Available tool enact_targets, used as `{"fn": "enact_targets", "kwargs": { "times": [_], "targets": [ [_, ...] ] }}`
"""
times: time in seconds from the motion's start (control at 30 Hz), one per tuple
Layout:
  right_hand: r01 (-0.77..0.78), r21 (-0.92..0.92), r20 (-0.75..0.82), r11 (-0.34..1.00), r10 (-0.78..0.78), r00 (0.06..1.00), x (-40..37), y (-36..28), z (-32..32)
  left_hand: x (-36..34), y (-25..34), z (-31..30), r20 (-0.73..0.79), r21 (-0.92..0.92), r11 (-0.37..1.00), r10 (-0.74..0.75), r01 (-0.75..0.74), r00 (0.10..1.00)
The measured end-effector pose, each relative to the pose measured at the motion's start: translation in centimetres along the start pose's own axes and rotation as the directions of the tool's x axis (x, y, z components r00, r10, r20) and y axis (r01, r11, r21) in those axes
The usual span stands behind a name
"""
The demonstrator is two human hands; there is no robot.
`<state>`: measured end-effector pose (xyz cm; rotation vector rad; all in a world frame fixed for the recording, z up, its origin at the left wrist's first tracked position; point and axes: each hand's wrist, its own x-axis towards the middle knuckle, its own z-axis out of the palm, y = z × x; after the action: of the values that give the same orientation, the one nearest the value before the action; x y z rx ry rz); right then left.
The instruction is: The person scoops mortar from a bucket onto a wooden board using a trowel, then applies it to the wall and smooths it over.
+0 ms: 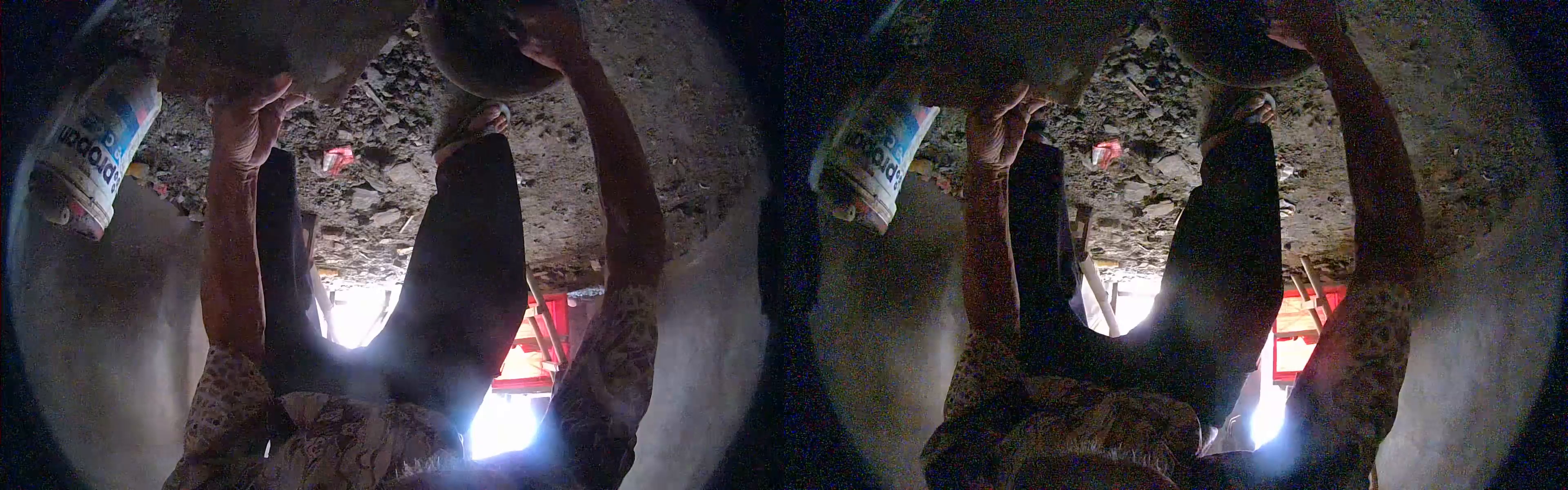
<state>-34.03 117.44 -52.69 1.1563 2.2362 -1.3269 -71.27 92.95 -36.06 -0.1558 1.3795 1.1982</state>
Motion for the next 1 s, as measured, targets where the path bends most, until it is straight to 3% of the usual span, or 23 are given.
{"fn": "enact_targets", "kwargs": {
  "times": [0.07,0.13,0.17,0.2,0.27,0.3,0.37,0.4,0.47,0.5,0.53,0.57,0.6,0.67,0.7,0.77,0.87,0.9,0.93,0.97,1.0],
  "targets": [
    [-0.045,0.188,0.001,0.981,0.046,0.999,0.6,-0.2,0.5,0.6,-0.8,-1.7,0.102,-0.009,1.000,0.009,-0.008,0.995],
    [-0.044,0.280,-0.010,0.959,0.048,0.999,0.9,-0.6,1.0,0.0,-0.9,-1.2,0.093,-0.018,1.000,0.004,-0.002,0.996],
    [-0.002,-0.006,-0.038,1.000,0.002,0.999,0.7,-2.6,0.2,-0.2,-0.6,-0.5,0.083,-0.025,1.000,0.007,-0.005,0.997],
    [0.035,-0.293,-0.055,0.956,-0.054,0.997,0.8,-4.8,-0.7,0.0,-0.5,-0.4,0.081,-0.021,1.000,0.013,-0.011,0.997],
    [0.075,-0.772,-0.036,0.631,-0.161,0.986,0.9,-7.2,-1.4,0.0,-0.6,-0.3,0.152,-0.032,0.998,0.051,-0.047,0.987],
    [0.081,-0.772,-0.030,0.630,-0.164,0.986,1.1,-6.6,-1.0,0.0,-0.7,-0.3,0.146,-0.035,0.998,0.051,-0.046,0.988],
    [-0.104,-0.353,-0.082,0.930,0.080,0.993,1.3,-3.7,0.0,0.1,-1.0,-0.1,0.138,-0.009,0.997,0.078,-0.078,0.987],
    [-0.210,-0.100,-0.060,0.973,0.205,0.977,1.3,-1.9,0.6,0.1,-1.5,0.0,0.137,-0.014,0.997,0.073,-0.072,0.988],
    [-0.390,0.401,0.064,0.829,0.399,0.915,2.1,0.0,1.5,0.5,-2.2,-0.3,0.067,-0.046,0.998,0.043,-0.040,0.997],
    [-0.382,0.406,0.061,0.830,0.392,0.918,2.1,-1.5,1.2,0.7,-2.1,0.1,0.066,-0.040,0.998,0.051,-0.048,0.996],
    [-0.255,-0.241,0.081,0.936,0.282,0.956,1.6,-2.9,1.1,0.7,-2.2,0.7,0.085,-0.018,0.999,0.041,-0.039,0.996],
    [0.002,-0.777,0.170,0.629,0.206,0.964,1.3,-3.5,1.2,0.6,-2.3,1.0,0.101,0.001,1.000,0.025,-0.026,0.995],
    [0.004,-0.774,0.173,0.633,0.206,0.963,0.9,-3.0,1.7,0.8,-2.4,0.8,0.098,0.004,1.000,0.022,-0.023,0.995],
    [0.004,-0.668,-0.048,0.745,-0.048,0.998,-0.4,-2.0,2.4,1.4,-2.8,0.7,0.240,-0.016,1.000,0.030,-0.026,0.970],
    [0.002,-0.668,-0.047,0.744,-0.045,0.998,-0.6,-3.3,1.8,1.3,-3.0,0.9,0.242,-0.018,1.000,0.027,-0.024,0.970],
    [-0.140,-0.520,0.164,0.843,0.259,0.952,-0.1,-6.5,0.1,1.4,-3.0,1.2,0.177,-0.051,0.999,0.022,-0.014,0.984],
    [-0.228,-0.537,0.196,0.812,0.384,0.902,-0.7,-9.1,-1.2,1.4,-3.0,0.6,0.148,-0.092,0.995,0.038,-0.025,0.988],
    [-0.225,-0.537,0.198,0.813,0.380,0.903,-0.9,-7.4,-0.6,1.3,-2.8,0.4,0.144,-0.091,0.995,0.040,-0.027,0.989],
    [0.036,-0.662,0.118,0.749,0.057,0.991,-1.2,-4.2,0.5,1.4,-2.4,0.1,0.179,-0.071,0.997,-0.008,0.021,0.984],
    [0.245,-0.780,0.089,0.576,-0.285,0.954,-1.2,-2.6,1.3,1.6,-2.0,-0.2,0.214,-0.049,0.997,-0.054,0.066,0.975],
    [0.247,-0.782,0.088,0.573,-0.292,0.952,-1.5,-3.1,1.2,1.8,-1.7,-0.9,0.212,-0.049,0.997,-0.046,0.058,0.976]
  ]
}}
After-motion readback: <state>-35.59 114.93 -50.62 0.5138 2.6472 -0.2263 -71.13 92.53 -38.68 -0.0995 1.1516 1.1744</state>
